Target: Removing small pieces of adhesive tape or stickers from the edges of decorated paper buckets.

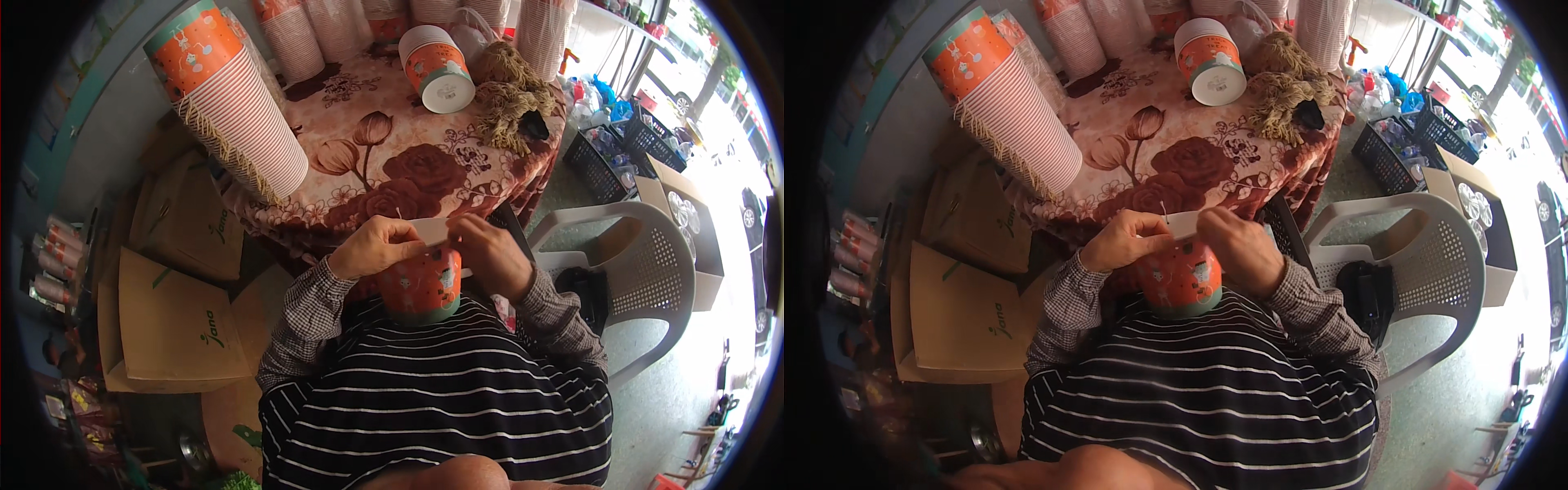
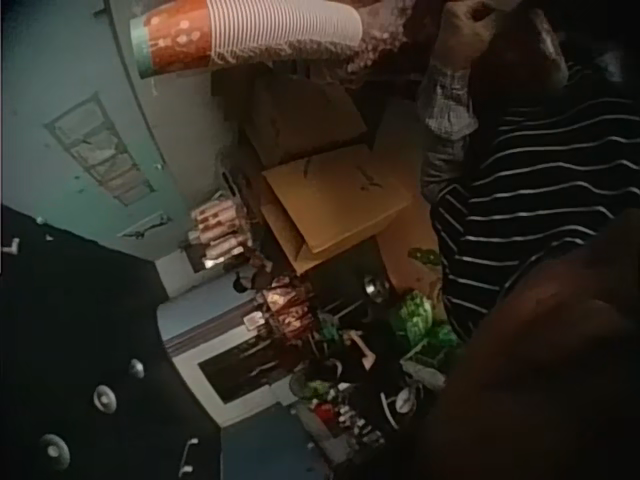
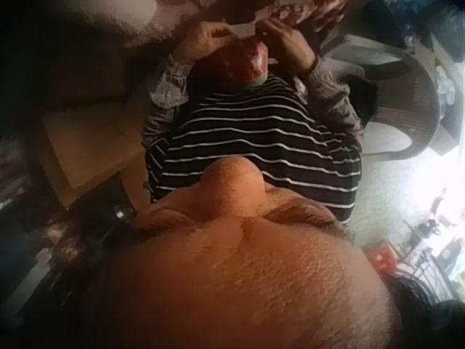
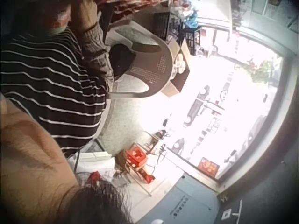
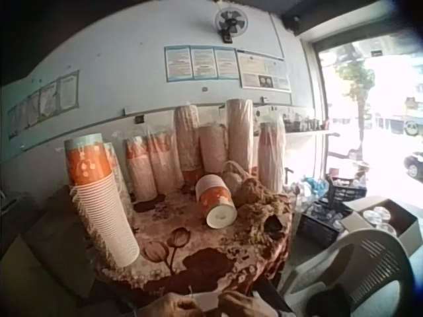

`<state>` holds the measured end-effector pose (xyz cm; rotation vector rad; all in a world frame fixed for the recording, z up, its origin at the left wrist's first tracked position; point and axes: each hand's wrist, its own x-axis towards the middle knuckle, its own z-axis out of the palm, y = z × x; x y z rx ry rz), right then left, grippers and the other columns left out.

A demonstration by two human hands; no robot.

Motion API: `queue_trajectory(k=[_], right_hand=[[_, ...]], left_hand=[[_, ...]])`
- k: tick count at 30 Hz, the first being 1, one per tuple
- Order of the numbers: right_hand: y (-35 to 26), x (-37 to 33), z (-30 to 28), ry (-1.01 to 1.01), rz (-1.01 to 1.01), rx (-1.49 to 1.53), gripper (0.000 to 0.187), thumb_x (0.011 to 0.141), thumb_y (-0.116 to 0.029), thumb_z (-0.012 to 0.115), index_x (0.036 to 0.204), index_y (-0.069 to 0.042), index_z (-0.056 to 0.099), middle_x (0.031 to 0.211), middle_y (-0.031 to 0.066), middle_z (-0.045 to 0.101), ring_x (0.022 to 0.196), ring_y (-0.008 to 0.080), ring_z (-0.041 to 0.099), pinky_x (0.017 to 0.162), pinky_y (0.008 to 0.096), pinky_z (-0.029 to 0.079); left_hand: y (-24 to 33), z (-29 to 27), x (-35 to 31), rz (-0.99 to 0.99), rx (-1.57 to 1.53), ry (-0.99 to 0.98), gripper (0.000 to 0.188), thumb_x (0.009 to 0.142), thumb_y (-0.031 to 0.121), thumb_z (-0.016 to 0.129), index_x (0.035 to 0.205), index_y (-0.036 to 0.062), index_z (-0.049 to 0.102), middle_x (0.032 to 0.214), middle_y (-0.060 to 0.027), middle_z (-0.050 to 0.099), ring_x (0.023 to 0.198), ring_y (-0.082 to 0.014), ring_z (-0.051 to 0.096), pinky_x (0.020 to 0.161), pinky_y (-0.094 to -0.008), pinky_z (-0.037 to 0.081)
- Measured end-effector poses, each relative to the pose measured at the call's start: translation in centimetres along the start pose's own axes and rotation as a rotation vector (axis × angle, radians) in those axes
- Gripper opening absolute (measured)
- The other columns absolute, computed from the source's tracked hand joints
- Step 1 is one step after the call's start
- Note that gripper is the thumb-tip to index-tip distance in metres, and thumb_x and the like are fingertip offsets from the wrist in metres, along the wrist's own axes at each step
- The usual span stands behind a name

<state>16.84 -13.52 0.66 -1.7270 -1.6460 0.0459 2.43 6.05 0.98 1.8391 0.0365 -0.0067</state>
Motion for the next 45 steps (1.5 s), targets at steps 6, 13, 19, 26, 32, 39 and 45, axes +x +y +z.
queue_trajectory(k=[6,13,19,26,32,39,45], right_hand=[[0.2,2.3,0.3,0.235,0.016,0.075,0.014,0.083,-0.002,0.064,0.096,-0.002,0.058,0.092,0.0111,0.063,0.078,0.0276,0.065,0.066,0.0324,0.053],[-0.5,2.4,1.4,0.013,0.307,0.67,0.009,0.087,0.0,0.061,0.096,0.0,0.059,0.086,0.0043,0.063,0.077,0.0109,0.064,0.068,0.0245,0.052],[-0.3,2.7,1.8,-0.013,0.307,0.888,0.019,0.086,-0.004,0.064,0.102,0.0,0.055,0.083,0.0044,0.065,0.073,0.0103,0.064,0.064,0.0253,0.053],[-0.3,2.8,3.3,0.169,0.273,1.024,0.027,0.084,0.006,0.062,0.107,-0.001,0.05,0.091,0.0044,0.062,0.085,0.0093,0.062,0.074,0.0249,0.054],[-1.9,3.4,2.3,0.161,0.371,1.253,0.027,0.085,0.008,0.06,0.107,-0.003,0.05,0.091,0.0021,0.06,0.085,0.0091,0.06,0.079,0.0251,0.054],[-1.3,3.2,2.8,0.162,0.382,1.233,0.022,0.087,0.002,0.063,0.105,-0.004,0.052,0.088,0.0004,0.06,0.081,0.0071,0.058,0.074,0.022,0.051],[-1.3,3.4,2.6,0.164,0.395,1.123,0.018,0.088,-0.003,0.063,0.104,-0.004,0.054,0.087,-0.0002,0.061,0.08,0.0066,0.058,0.074,0.0218,0.047]], left_hand=[[0.8,0.1,0.2,-0.063,-0.095,0.049,0.014,0.091,0.012,0.066,0.096,-0.0011,0.068,0.084,0.0012,0.065,0.078,-0.0037,0.056,0.071,-0.0191,0.046],[0.7,0.5,0.2,0.096,0.038,0.11,0.015,0.093,0.012,0.063,0.096,-0.0024,0.065,0.082,-0.003,0.066,0.076,-0.0083,0.06,0.07,-0.0246,0.049],[1.2,2.8,0.1,0.403,0.51,0.53,0.014,0.095,0.015,0.059,0.094,0.001,0.061,0.082,-0.0089,0.065,0.071,-0.0159,0.062,0.063,-0.0277,0.049],[0.9,3.9,-1.0,0.36,0.346,0.672,0.018,0.092,0.009,0.063,0.105,0.0002,0.054,0.085,-0.011,0.066,0.078,-0.0179,0.066,0.066,-0.0279,0.052],[1.3,4.1,-1.4,0.246,0.088,0.55,0.024,0.091,0.003,0.061,0.113,0.0012,0.05,0.09,-0.0113,0.068,0.084,-0.0152,0.067,0.069,-0.0264,0.053],[2.2,3.7,-1.8,0.184,0.101,0.544,0.024,0.085,0.009,0.071,0.104,-0.0001,0.058,0.088,-0.0086,0.067,0.085,-0.0138,0.065,0.074,-0.0262,0.052],[0.5,4.0,-1.3,0.318,0.27,0.643,0.016,0.084,0.011,0.071,0.094,-0.0001,0.065,0.086,-0.0096,0.067,0.077,-0.0174,0.066,0.067,-0.0277,0.051]])
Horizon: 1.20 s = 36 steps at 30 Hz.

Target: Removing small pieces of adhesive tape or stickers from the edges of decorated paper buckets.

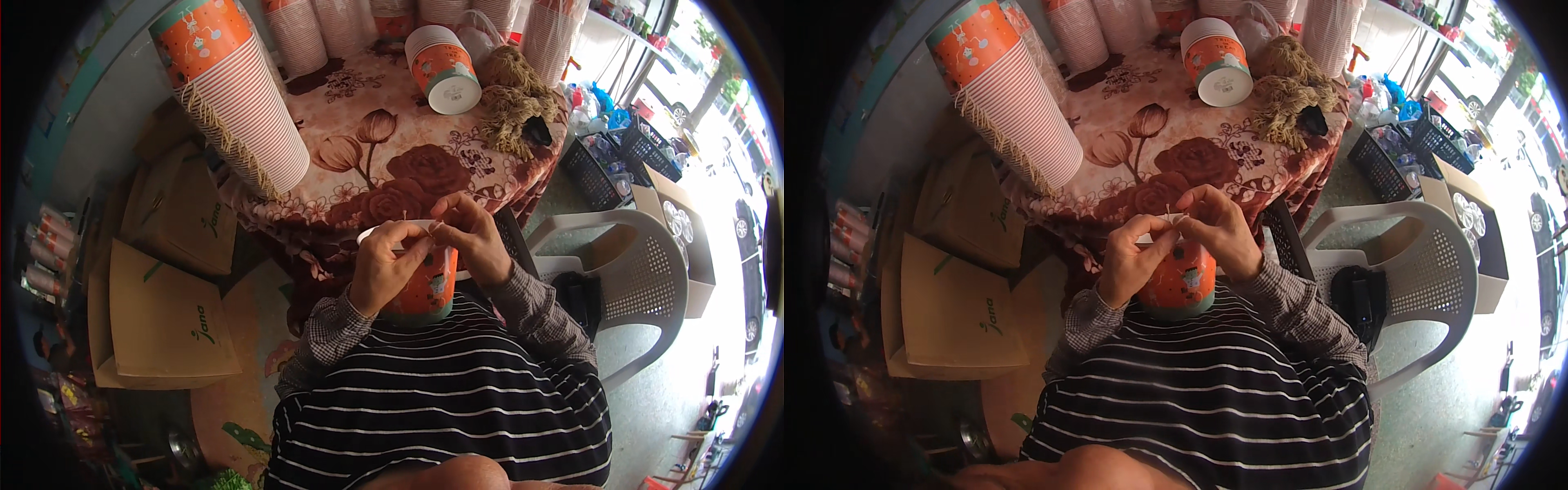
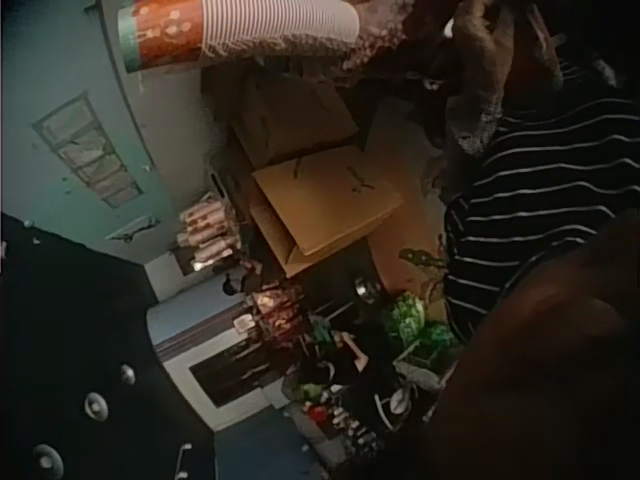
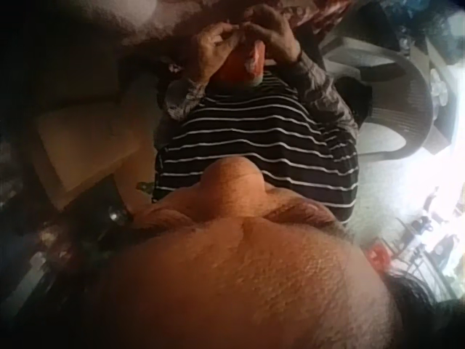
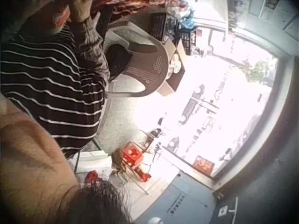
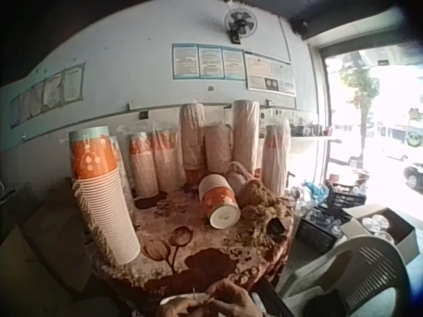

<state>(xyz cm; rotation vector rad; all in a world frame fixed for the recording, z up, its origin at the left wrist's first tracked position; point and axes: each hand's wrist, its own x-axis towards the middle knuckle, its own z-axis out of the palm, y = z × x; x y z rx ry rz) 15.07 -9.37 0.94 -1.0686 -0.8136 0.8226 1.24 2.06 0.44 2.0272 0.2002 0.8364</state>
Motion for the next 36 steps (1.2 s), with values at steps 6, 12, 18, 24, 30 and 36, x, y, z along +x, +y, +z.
queue_trajectory(k=[6,12,18,24,30,36], right_hand=[[-0.5,0.9,-1.7,0.026,0.013,0.07,0.012,0.092,-0.004,0.052,0.104,-0.002,0.056,0.096,0.0043,0.062,0.093,0.0127,0.059,0.088,0.0272,0.045],[0.4,-0.8,-1.8,-0.027,-0.033,0.013,0.01,0.091,-0.007,0.064,0.1,-0.004,0.063,0.1,0.0013,0.063,0.096,0.0101,0.057,0.089,0.0256,0.044],[0.6,-0.7,-1.3,-0.068,-0.027,-0.043,0.015,0.089,-0.008,0.067,0.102,-0.002,0.064,0.099,0.0,0.061,0.089,0.0077,0.058,0.08,0.0234,0.047],[0.7,-0.4,-1.0,-0.107,0.002,0.005,0.007,0.09,-0.006,0.066,0.096,-0.002,0.066,0.095,0.0013,0.059,0.082,0.0082,0.058,0.075,0.0222,0.048],[0.5,-0.3,-0.7,0.015,-0.114,-0.173,0.01,0.092,-0.011,0.063,0.089,-0.002,0.061,0.095,0.0025,0.06,0.084,0.009,0.055,0.078,0.0224,0.044],[-0.9,-0.5,-1.8,0.161,-0.337,-0.558,0.008,0.087,-0.009,0.064,0.086,-0.003,0.06,0.081,0.0009,0.06,0.071,0.006,0.055,0.058,0.0224,0.045]], left_hand=[[-0.5,-1.7,0.3,-0.109,-0.185,-0.144,0.017,0.092,0.014,0.063,0.094,-0.003,0.065,0.085,-0.0082,0.066,0.078,-0.0129,0.064,0.069,-0.0257,0.051],[-0.6,-2.1,0.2,-0.172,-0.298,-0.173,0.018,0.095,0.014,0.059,0.096,-0.0032,0.064,0.086,-0.0072,0.066,0.081,-0.0122,0.063,0.071,-0.0258,0.051],[-0.7,-2.0,0.3,-0.158,-0.295,-0.18,0.017,0.095,0.013,0.059,0.095,-0.0032,0.064,0.085,-0.0064,0.064,0.079,-0.0122,0.062,0.071,-0.0261,0.051],[-0.5,-2.0,0.3,-0.134,-0.273,-0.176,0.016,0.095,0.013,0.059,0.094,-0.0028,0.064,0.083,-0.0057,0.063,0.077,-0.0114,0.061,0.07,-0.0255,0.05],[0.5,-1.9,0.5,-0.178,-0.333,-0.143,0.015,0.095,0.011,0.06,0.095,-0.0028,0.064,0.086,-0.0054,0.065,0.079,-0.0106,0.062,0.069,-0.0246,0.051],[-0.4,-2.9,0.4,-0.094,-0.184,-0.146,0.011,0.09,0.007,0.065,0.098,-0.0005,0.064,0.088,-0.0066,0.067,0.079,-0.0129,0.064,0.067,-0.0265,0.052]])
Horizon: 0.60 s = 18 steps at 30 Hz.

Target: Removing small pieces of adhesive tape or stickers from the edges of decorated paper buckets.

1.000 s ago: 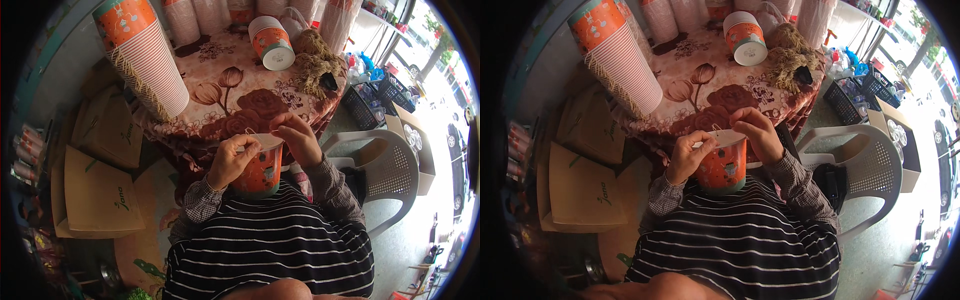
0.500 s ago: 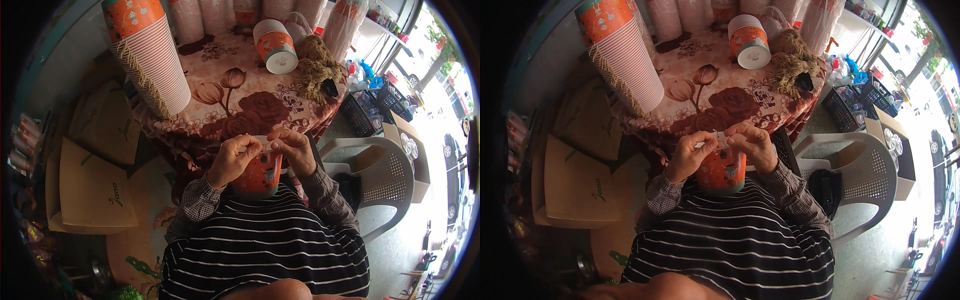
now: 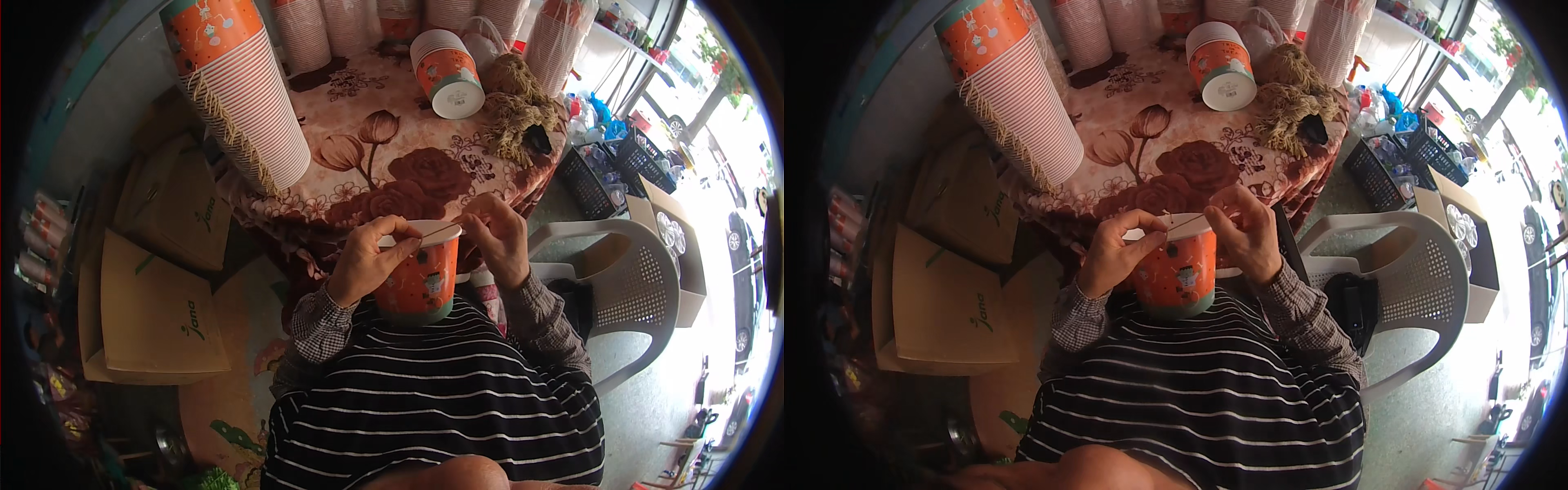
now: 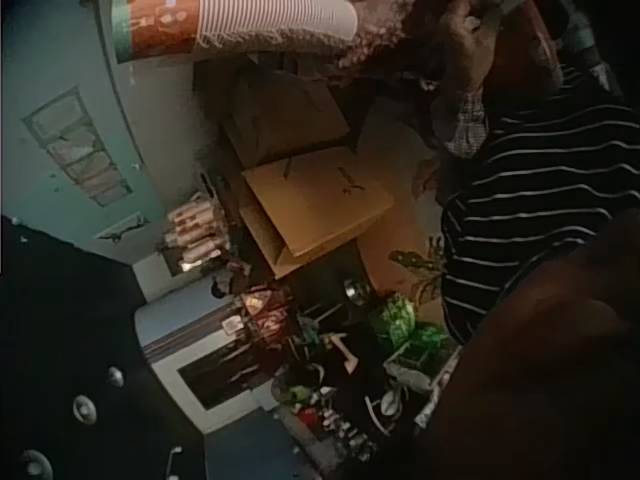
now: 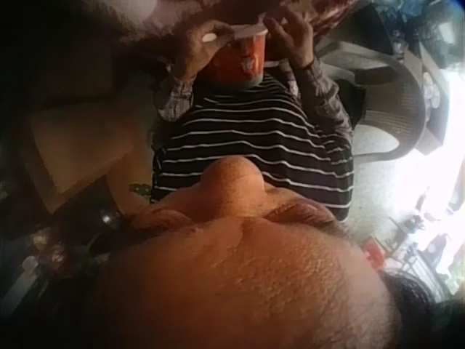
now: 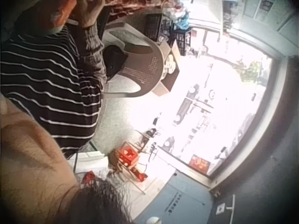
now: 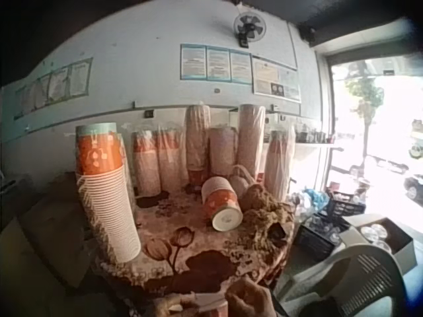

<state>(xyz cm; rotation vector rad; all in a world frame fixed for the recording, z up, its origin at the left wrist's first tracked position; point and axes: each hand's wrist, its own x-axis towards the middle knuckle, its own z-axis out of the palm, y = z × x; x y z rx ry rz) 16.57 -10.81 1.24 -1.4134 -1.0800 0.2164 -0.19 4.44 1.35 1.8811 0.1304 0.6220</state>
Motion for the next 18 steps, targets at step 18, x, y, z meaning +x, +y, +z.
queue_trajectory(k=[18], right_hand=[[-3.9,-0.2,1.9,-0.217,-0.347,-0.256,0.013,0.075,-0.005,0.074,0.084,-0.006,0.066,0.087,0.0059,0.057,0.083,0.0213,0.057,0.067,0.0307,0.047]], left_hand=[[1.7,1.2,-0.7,-0.102,-0.319,0.019,0.023,0.092,0.003,0.061,0.114,-0.0011,0.056,0.1,-0.0068,0.066,0.095,-0.0105,0.063,0.08,-0.0232,0.053]])
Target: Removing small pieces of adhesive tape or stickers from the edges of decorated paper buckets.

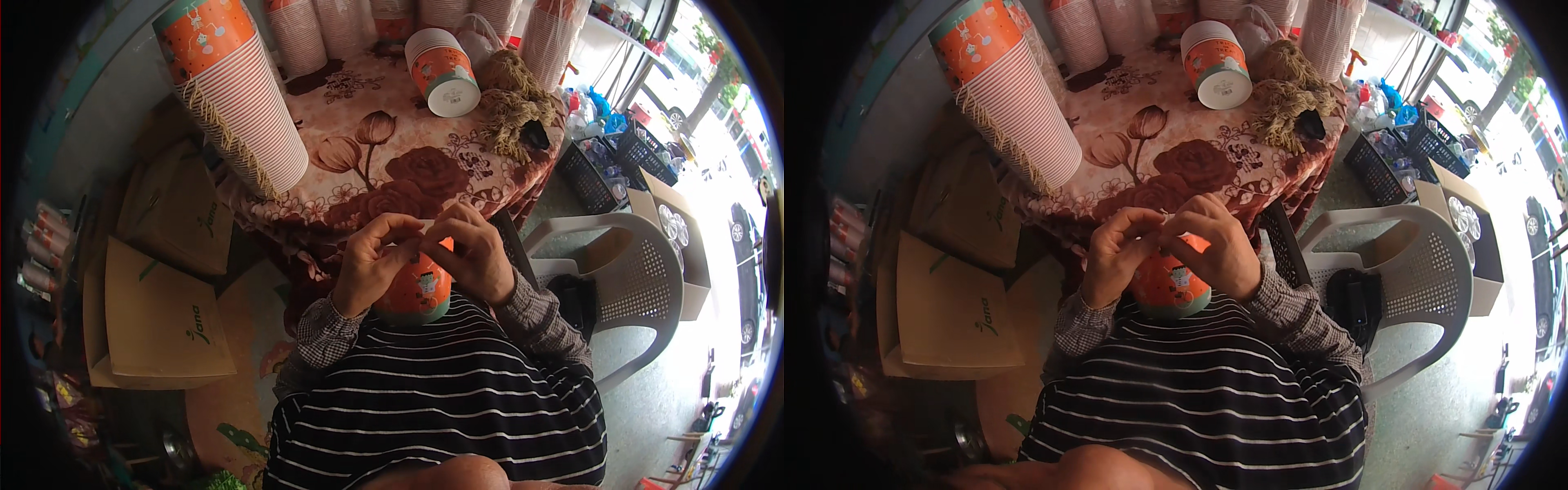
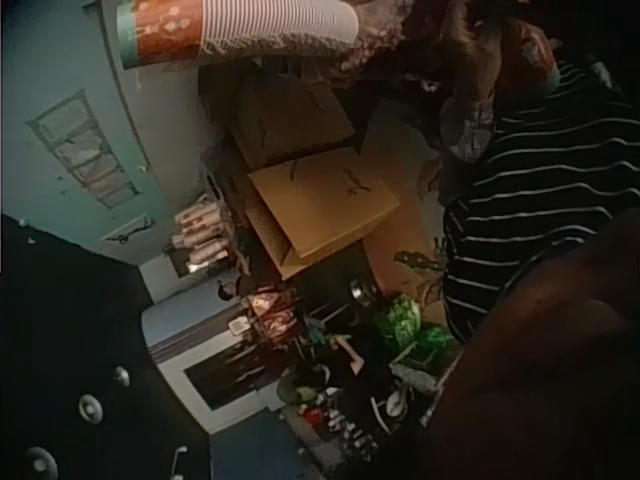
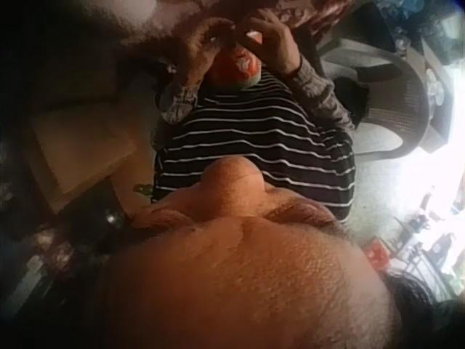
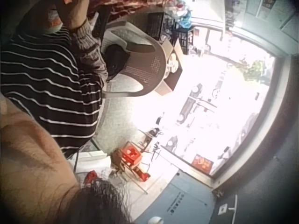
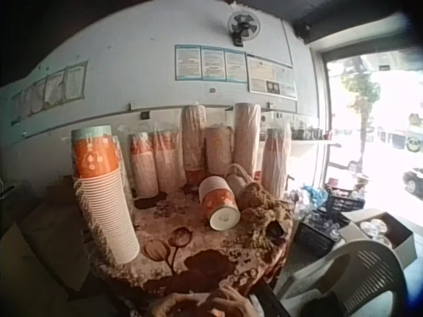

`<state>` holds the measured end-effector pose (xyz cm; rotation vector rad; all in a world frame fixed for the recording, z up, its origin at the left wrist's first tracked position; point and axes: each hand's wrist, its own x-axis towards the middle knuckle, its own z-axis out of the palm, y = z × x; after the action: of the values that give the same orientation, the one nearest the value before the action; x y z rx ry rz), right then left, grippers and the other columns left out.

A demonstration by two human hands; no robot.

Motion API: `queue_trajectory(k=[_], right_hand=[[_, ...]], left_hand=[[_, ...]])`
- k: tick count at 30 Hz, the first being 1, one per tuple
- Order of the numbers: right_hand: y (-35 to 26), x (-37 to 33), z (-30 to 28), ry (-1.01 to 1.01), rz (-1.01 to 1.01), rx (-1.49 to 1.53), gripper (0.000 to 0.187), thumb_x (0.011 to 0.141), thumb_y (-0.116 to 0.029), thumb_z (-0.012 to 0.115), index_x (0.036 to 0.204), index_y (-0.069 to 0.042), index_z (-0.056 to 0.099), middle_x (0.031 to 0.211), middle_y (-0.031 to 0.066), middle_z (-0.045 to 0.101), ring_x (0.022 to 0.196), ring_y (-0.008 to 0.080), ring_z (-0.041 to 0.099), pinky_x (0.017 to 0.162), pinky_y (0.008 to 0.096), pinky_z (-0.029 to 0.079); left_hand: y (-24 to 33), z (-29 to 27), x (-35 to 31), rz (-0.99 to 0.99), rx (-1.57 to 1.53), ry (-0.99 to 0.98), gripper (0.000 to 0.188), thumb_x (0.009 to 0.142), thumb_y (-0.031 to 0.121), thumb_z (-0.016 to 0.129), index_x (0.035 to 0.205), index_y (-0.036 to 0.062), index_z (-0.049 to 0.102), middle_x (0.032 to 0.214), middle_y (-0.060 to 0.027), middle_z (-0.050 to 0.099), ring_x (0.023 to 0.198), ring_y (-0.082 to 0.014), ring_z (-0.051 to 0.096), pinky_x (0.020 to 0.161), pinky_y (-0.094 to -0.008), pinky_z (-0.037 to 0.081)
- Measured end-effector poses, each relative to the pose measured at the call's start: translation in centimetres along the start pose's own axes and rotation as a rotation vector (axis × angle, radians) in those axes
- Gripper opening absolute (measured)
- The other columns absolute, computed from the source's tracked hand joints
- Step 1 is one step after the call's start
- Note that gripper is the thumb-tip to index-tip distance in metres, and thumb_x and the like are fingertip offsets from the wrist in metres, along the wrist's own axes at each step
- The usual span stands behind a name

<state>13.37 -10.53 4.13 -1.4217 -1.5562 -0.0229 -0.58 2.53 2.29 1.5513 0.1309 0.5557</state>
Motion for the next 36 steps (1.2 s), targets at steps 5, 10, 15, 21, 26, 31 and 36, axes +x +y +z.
queue_trajectory(k=[5,10,15,21,26,31,36], right_hand=[[1.0,0.2,0.3,0.041,0.136,0.079,0.009,0.079,-0.004,0.071,0.086,-0.002,0.065,0.085,0.0052,0.058,0.077,0.015,0.057,0.067,0.0261,0.046],[1.8,0.0,0.2,0.012,0.255,0.204,0.009,0.087,-0.008,0.066,0.092,0.0,0.066,0.087,0.0032,0.06,0.08,0.0114,0.058,0.07,0.0238,0.047],[1.2,0.0,-0.2,-0.182,0.546,0.69,0.022,0.097,-0.014,0.057,0.111,0.002,0.062,0.088,0.0009,0.064,0.079,0.0065,0.059,0.072,0.0217,0.049],[2.1,-0.9,0.2,-0.137,0.51,0.744,0.023,0.092,-0.011,0.064,0.109,0.004,0.06,0.09,0.0051,0.069,0.081,0.0086,0.063,0.074,0.023,0.052],[2.5,-1.1,0.4,-0.138,0.48,0.636,0.024,0.089,-0.01,0.067,0.107,0.003,0.061,0.089,0.0067,0.069,0.079,0.009,0.065,0.071,0.0247,0.053],[2.6,-1.3,1.0,-0.085,0.371,0.52,0.019,0.086,-0.01,0.07,0.1,0.002,0.064,0.085,0.0081,0.069,0.076,0.0098,0.066,0.068,0.0258,0.053],[2.2,-1.3,0.7,-0.099,0.443,0.469,0.016,0.086,-0.011,0.069,0.095,0.002,0.065,0.077,0.0072,0.069,0.073,0.0106,0.066,0.066,0.0253,0.053]], left_hand=[[0.5,0.3,0.0,-0.011,-0.018,-0.038,0.031,0.093,0.004,0.06,0.122,-0.0007,0.051,0.103,-0.0079,0.066,0.095,-0.0103,0.063,0.083,-0.0229,0.051],[0.4,0.4,0.1,0.045,0.016,-0.037,0.028,0.094,0.008,0.06,0.119,-0.0009,0.051,0.095,-0.0066,0.068,0.092,-0.009,0.063,0.082,-0.0228,0.049],[0.2,-0.2,0.0,0.013,0.003,0.007,0.021,0.095,0.009,0.058,0.114,-0.0001,0.053,0.092,-0.0067,0.068,0.089,-0.0091,0.063,0.081,-0.0222,0.05],[-0.7,0.0,0.3,0.107,0.043,0.058,0.013,0.095,0.007,0.058,0.105,-0.0013,0.057,0.092,-0.0078,0.068,0.087,-0.0111,0.066,0.076,-0.0221,0.053],[-0.4,0.4,0.2,0.211,0.2,0.096,0.009,0.092,0.004,0.061,0.1,-0.0008,0.061,0.092,-0.0071,0.068,0.085,-0.0121,0.067,0.074,-0.0233,0.054],[-0.7,0.2,0.2,0.273,0.332,0.105,0.008,0.09,0.004,0.065,0.098,0.0023,0.064,0.091,-0.0064,0.068,0.083,-0.0133,0.066,0.072,-0.0244,0.054],[-0.8,0.3,0.0,0.29,0.415,0.118,0.011,0.086,0.003,0.068,0.096,0.0045,0.065,0.09,-0.0048,0.068,0.085,-0.0161,0.063,0.072,-0.0272,0.052]])
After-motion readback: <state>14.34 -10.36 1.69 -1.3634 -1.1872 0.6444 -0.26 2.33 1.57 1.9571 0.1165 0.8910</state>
